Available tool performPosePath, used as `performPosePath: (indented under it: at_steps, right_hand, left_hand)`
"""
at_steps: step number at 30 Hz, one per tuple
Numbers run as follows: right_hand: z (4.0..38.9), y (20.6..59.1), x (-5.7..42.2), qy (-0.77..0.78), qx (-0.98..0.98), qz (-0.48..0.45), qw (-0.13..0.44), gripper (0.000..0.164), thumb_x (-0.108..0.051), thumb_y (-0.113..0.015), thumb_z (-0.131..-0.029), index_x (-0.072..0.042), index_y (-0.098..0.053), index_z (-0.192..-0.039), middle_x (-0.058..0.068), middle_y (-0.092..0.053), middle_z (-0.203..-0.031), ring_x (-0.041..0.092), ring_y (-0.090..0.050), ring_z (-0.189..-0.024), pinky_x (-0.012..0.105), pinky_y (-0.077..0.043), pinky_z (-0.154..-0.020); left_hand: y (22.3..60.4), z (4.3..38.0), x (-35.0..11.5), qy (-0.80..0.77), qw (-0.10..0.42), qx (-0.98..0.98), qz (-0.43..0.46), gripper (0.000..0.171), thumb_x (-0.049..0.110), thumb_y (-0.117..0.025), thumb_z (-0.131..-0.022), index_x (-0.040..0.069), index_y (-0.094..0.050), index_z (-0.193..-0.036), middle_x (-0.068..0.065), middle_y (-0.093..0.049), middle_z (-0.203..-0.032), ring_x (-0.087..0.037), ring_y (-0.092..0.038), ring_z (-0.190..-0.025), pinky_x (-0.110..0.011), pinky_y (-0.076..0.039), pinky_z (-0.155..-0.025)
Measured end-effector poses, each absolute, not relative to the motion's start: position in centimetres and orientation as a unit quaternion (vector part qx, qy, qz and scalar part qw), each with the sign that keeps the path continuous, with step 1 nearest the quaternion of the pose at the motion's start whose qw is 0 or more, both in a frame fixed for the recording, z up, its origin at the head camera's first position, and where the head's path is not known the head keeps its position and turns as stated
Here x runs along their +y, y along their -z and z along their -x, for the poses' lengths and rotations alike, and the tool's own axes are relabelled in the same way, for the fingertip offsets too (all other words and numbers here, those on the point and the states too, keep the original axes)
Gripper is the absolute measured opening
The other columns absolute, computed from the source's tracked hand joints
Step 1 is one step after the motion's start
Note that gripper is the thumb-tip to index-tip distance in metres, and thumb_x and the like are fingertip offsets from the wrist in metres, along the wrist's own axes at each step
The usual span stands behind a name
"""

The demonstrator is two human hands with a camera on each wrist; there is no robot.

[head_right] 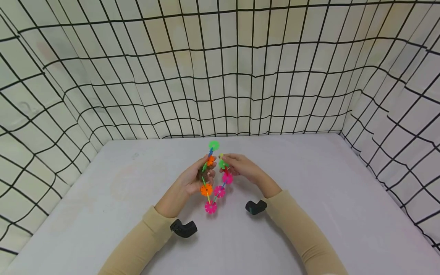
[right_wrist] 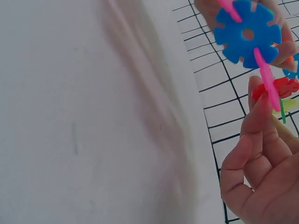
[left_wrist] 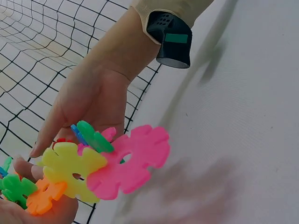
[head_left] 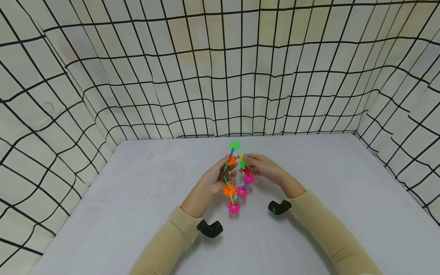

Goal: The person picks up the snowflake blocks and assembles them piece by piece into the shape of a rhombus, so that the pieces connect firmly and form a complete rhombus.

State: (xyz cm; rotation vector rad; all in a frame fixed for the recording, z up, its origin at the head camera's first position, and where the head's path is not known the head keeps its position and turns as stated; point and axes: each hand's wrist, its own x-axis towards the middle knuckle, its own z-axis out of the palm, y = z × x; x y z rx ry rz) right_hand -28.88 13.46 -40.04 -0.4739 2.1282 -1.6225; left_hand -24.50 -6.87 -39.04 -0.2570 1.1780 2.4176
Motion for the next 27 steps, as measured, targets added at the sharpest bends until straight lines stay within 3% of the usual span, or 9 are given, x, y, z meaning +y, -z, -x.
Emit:
performPosePath:
  at_steps: [3,6,18,27]
  right_hand:
    - [28.8,39.7,13.4,0.588,0.764,0.174,0.202,0.052,-0.03,-0.046,-0.111,0.006,-0.044,-0.149,0.004,-0.062,-0.095,0.018,-0.053,-0.086,0.028,-0.049,-0.079]
    - [28.7,39.5,13.2,0.59,0.764,0.174,0.197,0.051,-0.028,-0.047,-0.111,0.005,-0.045,-0.149,0.004,-0.059,-0.094,0.018,-0.054,-0.085,0.027,-0.048,-0.078]
    - [28.6,39.3,12.9,0.596,0.76,0.175,0.19,0.047,-0.023,-0.049,-0.11,0.005,-0.048,-0.147,0.002,-0.059,-0.092,0.016,-0.052,-0.081,0.024,-0.048,-0.075]
    - [28.5,39.3,12.7,0.586,0.769,0.174,0.184,0.046,-0.023,-0.051,-0.11,0.006,-0.05,-0.145,0.001,-0.06,-0.092,0.016,-0.053,-0.081,0.027,-0.049,-0.078]
  left_hand:
    - [39.2,24.6,-6.8,-0.88,0.205,0.416,0.104,0.028,0.029,-0.054,-0.109,0.011,-0.072,-0.096,-0.001,-0.07,-0.083,-0.013,-0.058,-0.066,-0.022,-0.051,-0.062]
    - [39.4,24.6,-6.8,-0.879,0.211,0.414,0.11,0.031,0.03,-0.054,-0.108,0.013,-0.072,-0.09,0.0,-0.069,-0.081,-0.013,-0.061,-0.066,-0.025,-0.052,-0.066]
    - [40.0,24.7,-6.4,-0.878,0.223,0.411,0.106,0.033,0.032,-0.046,-0.111,0.016,-0.07,-0.094,0.002,-0.067,-0.076,-0.009,-0.061,-0.061,-0.029,-0.047,-0.062]
    - [40.2,24.6,-6.0,-0.875,0.202,0.419,0.133,0.017,0.025,-0.052,-0.109,0.009,-0.059,-0.108,-0.003,-0.064,-0.08,-0.014,-0.066,-0.066,-0.03,-0.058,-0.072]
